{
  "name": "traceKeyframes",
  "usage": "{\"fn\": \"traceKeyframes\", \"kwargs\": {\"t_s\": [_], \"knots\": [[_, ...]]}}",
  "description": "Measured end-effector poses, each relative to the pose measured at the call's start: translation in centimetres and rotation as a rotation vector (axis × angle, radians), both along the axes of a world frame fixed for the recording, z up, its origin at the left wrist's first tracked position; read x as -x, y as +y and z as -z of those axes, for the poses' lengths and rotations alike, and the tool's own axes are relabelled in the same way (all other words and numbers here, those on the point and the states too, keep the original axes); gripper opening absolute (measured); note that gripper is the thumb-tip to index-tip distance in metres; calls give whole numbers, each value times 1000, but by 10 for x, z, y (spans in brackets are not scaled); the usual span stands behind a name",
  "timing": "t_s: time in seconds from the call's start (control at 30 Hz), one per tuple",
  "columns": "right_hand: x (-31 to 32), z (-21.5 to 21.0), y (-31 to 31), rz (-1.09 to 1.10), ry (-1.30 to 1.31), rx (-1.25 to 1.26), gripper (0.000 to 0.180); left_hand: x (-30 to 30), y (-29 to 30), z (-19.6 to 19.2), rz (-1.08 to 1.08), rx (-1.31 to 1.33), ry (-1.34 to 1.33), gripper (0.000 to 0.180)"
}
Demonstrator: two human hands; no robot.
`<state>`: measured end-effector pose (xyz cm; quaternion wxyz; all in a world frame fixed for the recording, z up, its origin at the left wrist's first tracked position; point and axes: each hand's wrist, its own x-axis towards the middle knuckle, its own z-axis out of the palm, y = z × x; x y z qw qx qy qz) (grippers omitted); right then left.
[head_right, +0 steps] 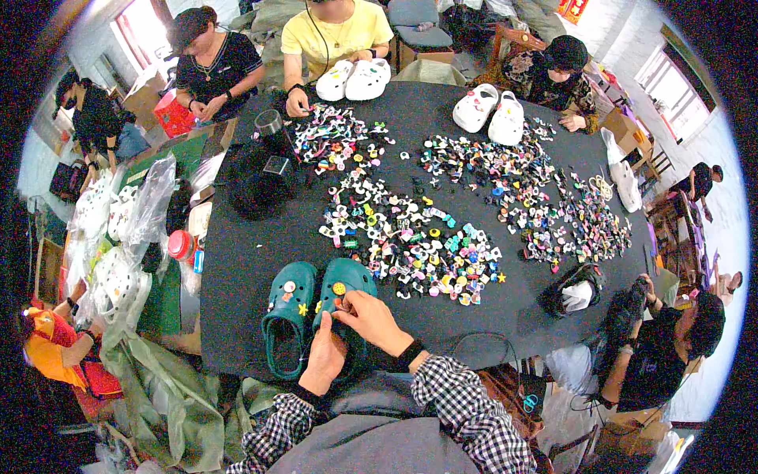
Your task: Attaching decorative charms to rubber clog-style shoes.
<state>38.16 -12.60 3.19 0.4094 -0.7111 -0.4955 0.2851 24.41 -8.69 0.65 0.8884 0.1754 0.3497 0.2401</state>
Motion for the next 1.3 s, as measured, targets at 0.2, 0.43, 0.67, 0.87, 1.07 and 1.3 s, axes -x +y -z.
{"fn": "traceKeyframes", "kwargs": {"t_s": [0.2,0.43,0.67,0.87,1.07,1.3], "knots": [[-26,-10,17,-263,-218,45,25,0,0,-7,-2,24,73,45],[-23,-6,16,-286,-474,-18,23,-5,-1,-24,-5,61,211,52],[-12,-1,5,-121,-277,-31,17,-2,0,-13,13,-40,77,53],[-11,-12,6,0,31,0,19,27,8,70,205,-428,297,42],[-17,-8,15,-108,-461,-196,40,-2,4,-7,10,30,36,36],[-31,-11,17,-279,-526,-192,40,-3,4,-22,18,96,65,30]]}}
